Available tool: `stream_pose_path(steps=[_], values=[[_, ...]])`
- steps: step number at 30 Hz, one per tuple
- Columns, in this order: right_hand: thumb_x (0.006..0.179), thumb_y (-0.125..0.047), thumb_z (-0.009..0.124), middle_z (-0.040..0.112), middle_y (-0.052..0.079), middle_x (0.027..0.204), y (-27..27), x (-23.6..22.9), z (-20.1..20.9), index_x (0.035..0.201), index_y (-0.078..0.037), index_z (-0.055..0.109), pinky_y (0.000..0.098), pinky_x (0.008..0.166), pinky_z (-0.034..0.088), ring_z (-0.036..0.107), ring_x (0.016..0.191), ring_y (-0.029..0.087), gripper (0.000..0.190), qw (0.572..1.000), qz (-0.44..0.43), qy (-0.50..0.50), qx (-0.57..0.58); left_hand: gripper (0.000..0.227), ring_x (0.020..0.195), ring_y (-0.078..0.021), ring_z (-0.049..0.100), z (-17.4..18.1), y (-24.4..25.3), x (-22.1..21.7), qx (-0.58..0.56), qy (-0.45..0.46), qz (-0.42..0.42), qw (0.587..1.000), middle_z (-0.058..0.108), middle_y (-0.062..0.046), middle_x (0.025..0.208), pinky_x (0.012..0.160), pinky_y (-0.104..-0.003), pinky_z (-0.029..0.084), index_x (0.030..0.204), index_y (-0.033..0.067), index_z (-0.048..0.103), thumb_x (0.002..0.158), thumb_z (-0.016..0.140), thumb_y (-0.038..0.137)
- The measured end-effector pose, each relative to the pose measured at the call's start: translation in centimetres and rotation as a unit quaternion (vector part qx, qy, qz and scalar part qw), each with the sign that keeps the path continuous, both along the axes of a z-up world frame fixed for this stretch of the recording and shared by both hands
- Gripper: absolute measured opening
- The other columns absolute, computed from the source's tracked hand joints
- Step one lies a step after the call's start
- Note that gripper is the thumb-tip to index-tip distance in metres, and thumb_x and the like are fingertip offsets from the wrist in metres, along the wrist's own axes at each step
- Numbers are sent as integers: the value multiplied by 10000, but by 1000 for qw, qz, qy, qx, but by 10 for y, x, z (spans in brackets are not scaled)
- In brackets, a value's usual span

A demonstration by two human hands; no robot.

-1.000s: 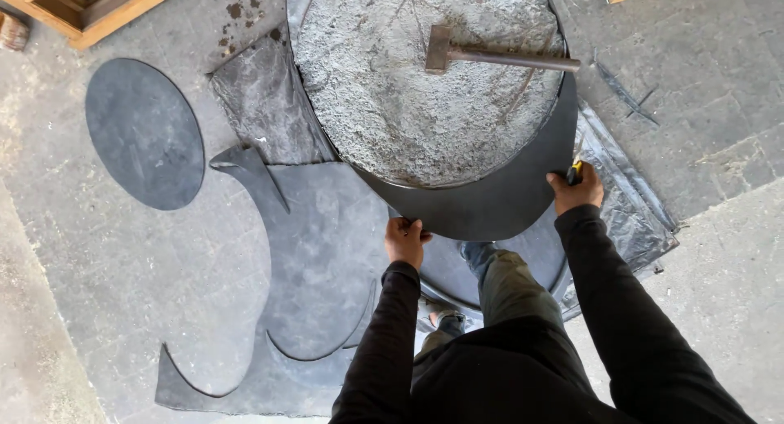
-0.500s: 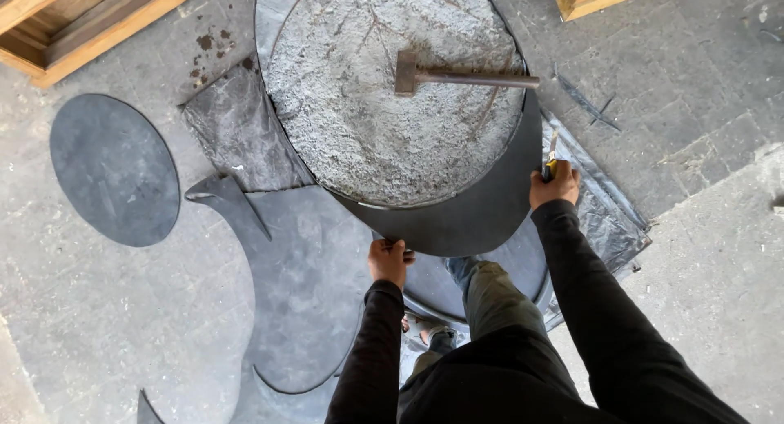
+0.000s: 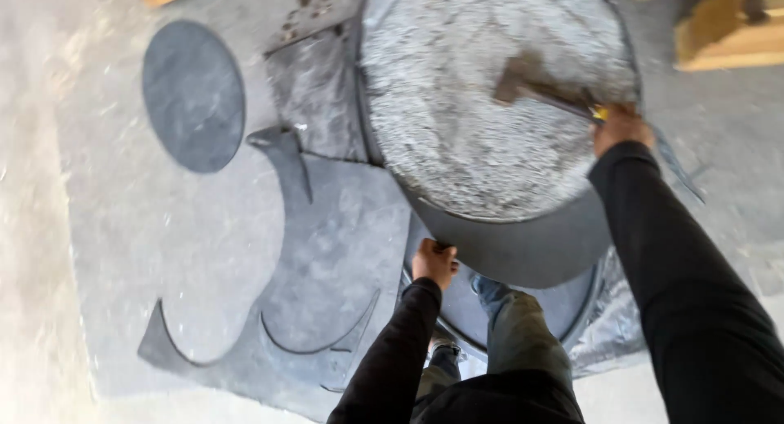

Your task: The person uses a utility knife to cut a curved shape out of a large sheet of black rubber material. They carefully follow a pre-drawn line, removing the excess material and refining the edges of the cut piece.

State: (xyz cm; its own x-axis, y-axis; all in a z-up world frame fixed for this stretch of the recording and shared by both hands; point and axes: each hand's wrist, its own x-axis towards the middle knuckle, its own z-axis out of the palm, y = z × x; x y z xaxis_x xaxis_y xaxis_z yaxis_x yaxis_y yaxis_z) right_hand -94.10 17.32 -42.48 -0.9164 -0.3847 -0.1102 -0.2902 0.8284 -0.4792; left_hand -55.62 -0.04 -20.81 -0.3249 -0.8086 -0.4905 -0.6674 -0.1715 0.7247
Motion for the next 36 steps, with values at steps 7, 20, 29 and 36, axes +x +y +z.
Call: stream_pose_path(steps=[7, 20, 29, 36], values=[[1041, -295, 722, 646, 221, 1149, 2, 16, 73, 1201, 21, 657, 490, 700, 604, 729, 812, 385, 360, 997, -9, 70, 11, 182, 536, -200, 589, 31, 16, -12, 30, -15, -10, 999, 640, -141, 829, 478, -317, 501, 1006, -23, 543, 915, 696, 12], [911, -330, 720, 705, 44, 1247, -16, 58, 76, 1201, -156, 688, 449, 966, 560, 533, 1324, 337, 340, 963, -150, 133, -181, 355, 590, -310, 749, 17, -5, 1, -34, -45, -18, 998, 711, -264, 776, 543, -403, 690, 993, -92, 611, 787, 834, 93], [822, -618, 793, 727, 32, 979, 95, 141, -63, 1088, -273, 701, 463, 856, 584, 721, 982, 349, 446, 942, -267, -176, -98, 263, 721, -280, 765, 44, 0, -8, -82, -60, -72, 992, 645, -192, 902, 654, -362, 709, 1074, -68, 582, 913, 732, 75], [824, -401, 864, 714, 122, 877, 99, 134, -40, 1039, -194, 712, 518, 750, 551, 714, 897, 404, 335, 916, -311, -123, -221, 285, 708, -274, 758, 32, -3, -9, -92, -42, -79, 992, 642, -210, 968, 691, -367, 703, 1127, -70, 570, 934, 723, 72]])
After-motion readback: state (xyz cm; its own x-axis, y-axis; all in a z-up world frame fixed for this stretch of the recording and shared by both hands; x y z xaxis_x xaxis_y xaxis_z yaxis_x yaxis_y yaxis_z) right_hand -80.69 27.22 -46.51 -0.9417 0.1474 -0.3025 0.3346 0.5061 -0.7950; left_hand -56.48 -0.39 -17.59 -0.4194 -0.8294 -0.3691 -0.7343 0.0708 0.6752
